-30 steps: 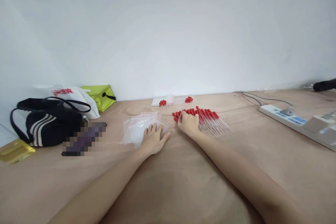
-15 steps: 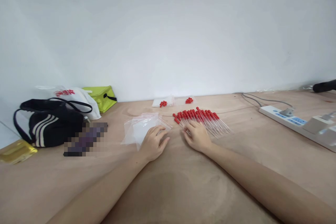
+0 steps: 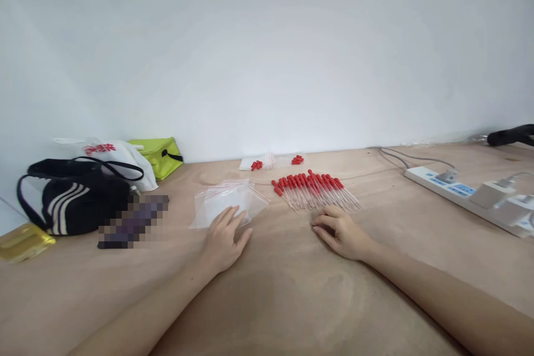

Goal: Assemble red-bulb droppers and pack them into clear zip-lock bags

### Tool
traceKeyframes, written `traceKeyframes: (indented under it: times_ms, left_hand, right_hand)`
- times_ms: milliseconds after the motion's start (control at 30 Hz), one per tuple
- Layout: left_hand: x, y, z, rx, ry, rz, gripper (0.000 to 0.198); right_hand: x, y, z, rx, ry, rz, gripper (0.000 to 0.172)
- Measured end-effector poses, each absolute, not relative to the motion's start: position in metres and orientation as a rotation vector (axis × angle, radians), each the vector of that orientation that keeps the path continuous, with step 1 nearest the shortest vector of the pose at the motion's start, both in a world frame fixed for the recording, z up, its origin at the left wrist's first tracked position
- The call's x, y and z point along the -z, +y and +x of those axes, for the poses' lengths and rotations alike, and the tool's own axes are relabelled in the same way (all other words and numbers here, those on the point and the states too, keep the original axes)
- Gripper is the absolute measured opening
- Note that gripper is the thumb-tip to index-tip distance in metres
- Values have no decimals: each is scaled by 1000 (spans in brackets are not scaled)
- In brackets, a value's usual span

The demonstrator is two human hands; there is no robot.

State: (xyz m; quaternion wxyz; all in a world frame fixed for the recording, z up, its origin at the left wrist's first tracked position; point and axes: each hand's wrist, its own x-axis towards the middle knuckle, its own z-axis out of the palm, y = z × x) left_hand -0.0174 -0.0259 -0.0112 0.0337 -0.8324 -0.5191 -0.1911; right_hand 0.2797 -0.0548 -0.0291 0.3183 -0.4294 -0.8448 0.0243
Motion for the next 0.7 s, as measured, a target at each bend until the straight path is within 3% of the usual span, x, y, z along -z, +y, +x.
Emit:
traceKeyframes:
  times_ms: [133,300,400,567,700]
  left_hand:
    - [10,-25,-17,267,-1946,-2395,60]
    - [9,-23,-23,307,-1801,-2524,36]
    - [8,-19,-30,448,-1740,-2573,32]
    - [-4,-20,-29,1146,-1242,-2571,32]
    - [-12,-31,-20,824,-845,-3058,36]
  right_hand:
    - [29,-53,278,-68,-2210,-1142,12]
    - [30,-53,279,-78,-2210,-1174,13]
    - [31,-52,280,-70,-2209,-1159,13]
    - [31,-51,279,-58,-2141,-1151,15]
    - [30,-51,278,-65,-2025,-1167,19]
